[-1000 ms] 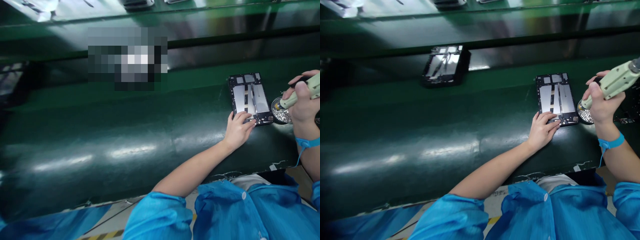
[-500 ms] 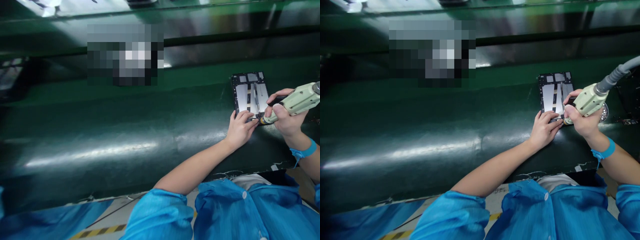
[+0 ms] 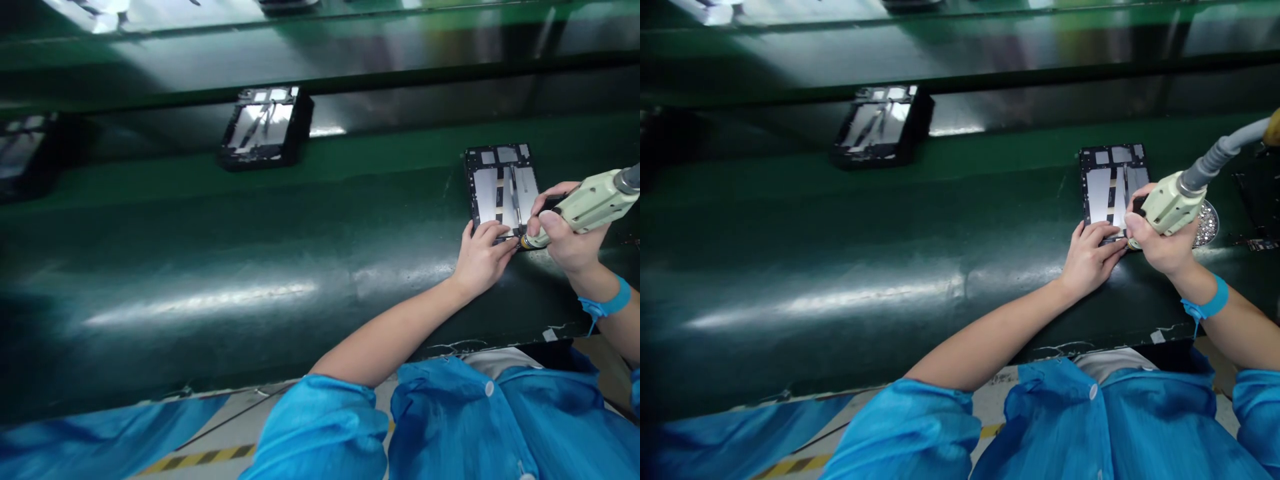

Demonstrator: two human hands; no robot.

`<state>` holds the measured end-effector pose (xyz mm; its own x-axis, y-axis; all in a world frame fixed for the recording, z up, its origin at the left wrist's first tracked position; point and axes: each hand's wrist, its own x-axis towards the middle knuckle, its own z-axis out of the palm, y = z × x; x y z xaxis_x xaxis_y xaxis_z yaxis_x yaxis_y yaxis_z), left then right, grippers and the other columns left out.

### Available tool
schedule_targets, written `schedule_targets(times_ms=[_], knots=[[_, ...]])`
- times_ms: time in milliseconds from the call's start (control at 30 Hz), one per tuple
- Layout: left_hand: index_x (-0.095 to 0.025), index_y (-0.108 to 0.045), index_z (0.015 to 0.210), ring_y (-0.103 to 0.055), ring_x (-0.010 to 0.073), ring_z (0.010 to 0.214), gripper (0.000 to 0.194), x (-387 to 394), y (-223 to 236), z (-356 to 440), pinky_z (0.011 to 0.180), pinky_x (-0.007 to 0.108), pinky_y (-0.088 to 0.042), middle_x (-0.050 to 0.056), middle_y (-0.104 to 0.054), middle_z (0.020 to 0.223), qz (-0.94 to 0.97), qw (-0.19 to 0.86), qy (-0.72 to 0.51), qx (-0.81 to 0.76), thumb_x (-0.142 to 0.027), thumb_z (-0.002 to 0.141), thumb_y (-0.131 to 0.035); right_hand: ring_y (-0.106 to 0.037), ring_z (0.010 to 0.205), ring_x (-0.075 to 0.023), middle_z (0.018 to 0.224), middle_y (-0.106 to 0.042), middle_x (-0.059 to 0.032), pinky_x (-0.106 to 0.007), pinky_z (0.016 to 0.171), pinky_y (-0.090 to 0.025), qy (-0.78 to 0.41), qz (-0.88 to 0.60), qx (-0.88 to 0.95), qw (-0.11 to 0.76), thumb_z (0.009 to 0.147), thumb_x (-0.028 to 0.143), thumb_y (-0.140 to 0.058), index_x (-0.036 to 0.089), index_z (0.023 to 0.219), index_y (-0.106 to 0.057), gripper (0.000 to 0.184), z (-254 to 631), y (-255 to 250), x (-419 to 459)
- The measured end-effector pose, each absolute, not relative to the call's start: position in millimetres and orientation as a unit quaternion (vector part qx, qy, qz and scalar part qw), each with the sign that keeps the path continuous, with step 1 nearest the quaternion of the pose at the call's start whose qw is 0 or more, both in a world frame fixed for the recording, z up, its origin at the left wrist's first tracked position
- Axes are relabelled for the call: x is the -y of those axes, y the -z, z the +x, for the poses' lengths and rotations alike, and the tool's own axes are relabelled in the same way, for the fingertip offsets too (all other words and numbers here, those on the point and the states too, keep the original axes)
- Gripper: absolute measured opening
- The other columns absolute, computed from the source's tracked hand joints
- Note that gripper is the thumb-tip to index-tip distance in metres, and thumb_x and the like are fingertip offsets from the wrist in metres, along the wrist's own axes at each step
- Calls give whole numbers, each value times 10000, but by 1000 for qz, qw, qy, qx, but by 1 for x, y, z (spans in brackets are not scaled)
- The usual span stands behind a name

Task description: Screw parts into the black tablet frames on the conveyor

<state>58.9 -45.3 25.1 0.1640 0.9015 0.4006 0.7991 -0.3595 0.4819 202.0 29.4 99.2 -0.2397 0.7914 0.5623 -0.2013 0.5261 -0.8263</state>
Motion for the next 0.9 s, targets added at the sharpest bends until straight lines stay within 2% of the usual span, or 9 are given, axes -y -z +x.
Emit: schedule_targets(times_ms=[167,367,500,700,900], knots=[[-290,-791,1168,-595,273,1281,238,45,-26,59,1166,607,-367,96,-716,1260,759,85,-321,-560,-335,1053,-587,-618,474,-125,853,-702,28,-289,444,-528,-415,-246,647,591,839,306,-776,276,1013,-680,201,206,-109,-34],[-274,-789,1161,-593,280,1285,226,46,-27,59,1158,616,-377,97,-713,1265,761,79,-324,-556,-310,1046,-598,-556,403,-116,769,-668,7,-256,356,-412,-290,-273,595,698,793,268,-742,218,933,-664,168,228,-115,-73],[-283,-791,1153,-586,282,1299,209,46,-27,58,1157,623,-384,98,-710,1272,760,84,-318,-560,-293,1031,-622,-562,433,-109,780,-658,-11,-262,387,-432,-269,-330,596,681,798,272,-743,197,899,-645,160,236,-103,-89],[-278,-795,1142,-597,286,1288,208,46,-24,58,1147,634,-394,102,-718,1273,759,82,-329,-556,-296,1032,-620,-564,401,-120,725,-657,11,-277,385,-436,-268,-344,608,664,776,223,-722,195,904,-660,145,235,-94,-91],[-263,-791,1131,-610,292,1279,196,46,-24,58,1133,622,-403,95,-729,1266,760,69,-336,-552,-294,1030,-625,-552,396,-110,681,-646,30,-266,387,-429,-266,-370,599,659,758,282,-743,208,887,-645,178,233,-94,-91]])
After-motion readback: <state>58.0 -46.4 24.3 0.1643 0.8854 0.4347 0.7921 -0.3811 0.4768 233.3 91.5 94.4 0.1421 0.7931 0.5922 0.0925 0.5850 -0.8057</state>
